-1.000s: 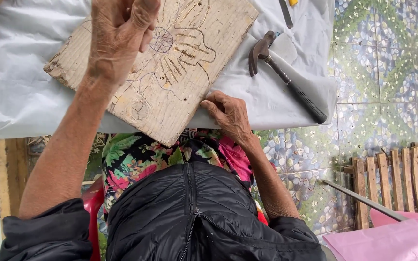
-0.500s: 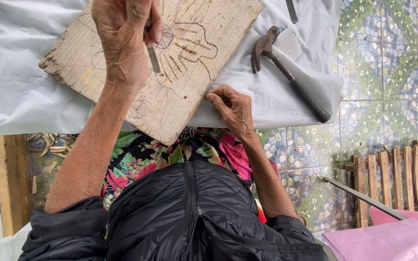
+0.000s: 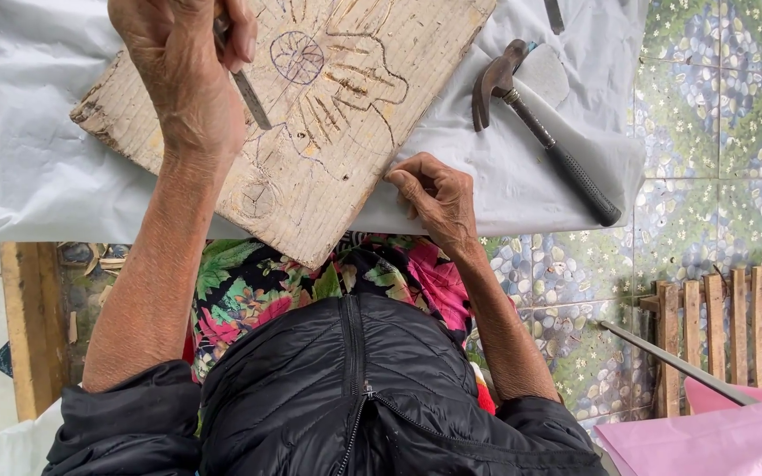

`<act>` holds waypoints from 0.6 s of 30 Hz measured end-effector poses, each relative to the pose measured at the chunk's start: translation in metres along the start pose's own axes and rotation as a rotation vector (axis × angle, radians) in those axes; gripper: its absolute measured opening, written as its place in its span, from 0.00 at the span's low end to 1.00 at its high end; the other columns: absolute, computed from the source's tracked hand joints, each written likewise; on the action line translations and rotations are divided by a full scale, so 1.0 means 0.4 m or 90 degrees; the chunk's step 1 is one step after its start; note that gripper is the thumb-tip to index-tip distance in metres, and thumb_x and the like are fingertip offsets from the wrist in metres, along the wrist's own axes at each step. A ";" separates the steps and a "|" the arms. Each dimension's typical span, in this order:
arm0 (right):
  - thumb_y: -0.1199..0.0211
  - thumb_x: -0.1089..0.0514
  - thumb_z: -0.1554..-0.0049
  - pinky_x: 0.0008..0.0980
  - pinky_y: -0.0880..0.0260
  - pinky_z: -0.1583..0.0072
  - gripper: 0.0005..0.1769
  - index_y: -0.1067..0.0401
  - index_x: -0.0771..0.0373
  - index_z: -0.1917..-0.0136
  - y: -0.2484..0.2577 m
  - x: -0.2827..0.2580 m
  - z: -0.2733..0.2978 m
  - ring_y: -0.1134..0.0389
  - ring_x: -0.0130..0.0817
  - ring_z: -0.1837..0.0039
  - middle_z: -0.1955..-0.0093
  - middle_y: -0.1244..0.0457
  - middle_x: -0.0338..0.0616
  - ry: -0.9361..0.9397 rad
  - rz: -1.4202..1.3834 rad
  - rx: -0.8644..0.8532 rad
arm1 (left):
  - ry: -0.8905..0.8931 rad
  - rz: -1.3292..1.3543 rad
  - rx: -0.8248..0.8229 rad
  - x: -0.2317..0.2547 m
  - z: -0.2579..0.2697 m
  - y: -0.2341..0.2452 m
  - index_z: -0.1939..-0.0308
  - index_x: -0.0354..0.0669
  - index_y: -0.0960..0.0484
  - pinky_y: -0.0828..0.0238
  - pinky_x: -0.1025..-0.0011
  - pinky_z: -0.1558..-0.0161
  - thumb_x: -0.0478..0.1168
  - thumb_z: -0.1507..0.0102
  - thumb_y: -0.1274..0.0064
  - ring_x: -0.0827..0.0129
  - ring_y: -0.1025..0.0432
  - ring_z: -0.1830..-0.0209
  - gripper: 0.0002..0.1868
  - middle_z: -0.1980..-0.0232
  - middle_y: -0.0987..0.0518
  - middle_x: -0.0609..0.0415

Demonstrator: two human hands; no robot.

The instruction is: Carving a floral design into a wooden board using a hammer and chisel

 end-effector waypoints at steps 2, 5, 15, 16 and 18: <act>0.40 0.52 0.35 0.20 0.33 0.67 0.12 0.25 0.62 0.55 0.002 -0.001 0.001 0.38 0.19 0.70 0.71 0.37 0.35 -0.008 -0.004 -0.011 | 0.002 -0.047 -0.024 0.004 0.005 -0.001 0.69 0.39 0.36 0.56 0.71 0.71 0.67 0.29 0.56 0.70 0.44 0.77 0.33 0.75 0.36 0.50; 0.39 0.54 0.35 0.20 0.34 0.66 0.12 0.25 0.63 0.54 0.005 -0.002 0.001 0.39 0.20 0.71 0.71 0.36 0.37 -0.005 -0.003 -0.019 | 0.013 -0.040 0.001 0.006 0.015 -0.010 0.67 0.40 0.34 0.54 0.72 0.71 0.71 0.31 0.56 0.69 0.39 0.76 0.35 0.74 0.35 0.51; 0.40 0.52 0.35 0.19 0.35 0.67 0.12 0.24 0.62 0.54 0.004 -0.001 0.004 0.37 0.21 0.72 0.72 0.36 0.36 -0.016 0.003 -0.006 | -0.043 -0.065 -0.094 0.045 0.028 -0.029 0.53 0.43 0.35 0.49 0.69 0.71 0.52 0.22 0.55 0.65 0.39 0.77 0.16 0.74 0.36 0.46; 0.40 0.52 0.35 0.19 0.34 0.67 0.12 0.24 0.62 0.54 0.004 -0.001 0.004 0.37 0.21 0.72 0.71 0.36 0.36 -0.015 0.003 -0.005 | -0.060 -0.066 -0.098 0.048 0.029 -0.031 0.48 0.44 0.35 0.48 0.69 0.71 0.50 0.21 0.56 0.63 0.38 0.76 0.13 0.72 0.36 0.45; 0.40 0.52 0.35 0.19 0.34 0.67 0.12 0.24 0.62 0.53 0.003 -0.002 0.004 0.37 0.21 0.71 0.71 0.36 0.36 -0.013 0.001 -0.005 | -0.076 -0.068 -0.104 0.057 0.031 -0.035 0.43 0.45 0.34 0.48 0.68 0.71 0.48 0.20 0.57 0.62 0.38 0.76 0.11 0.71 0.35 0.43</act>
Point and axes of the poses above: each hand's wrist, its own z-axis away from the middle knuckle, its own y-axis out of the back of the hand, x = y × z, the point moved 2 cm from there along -z, towards the middle knuckle
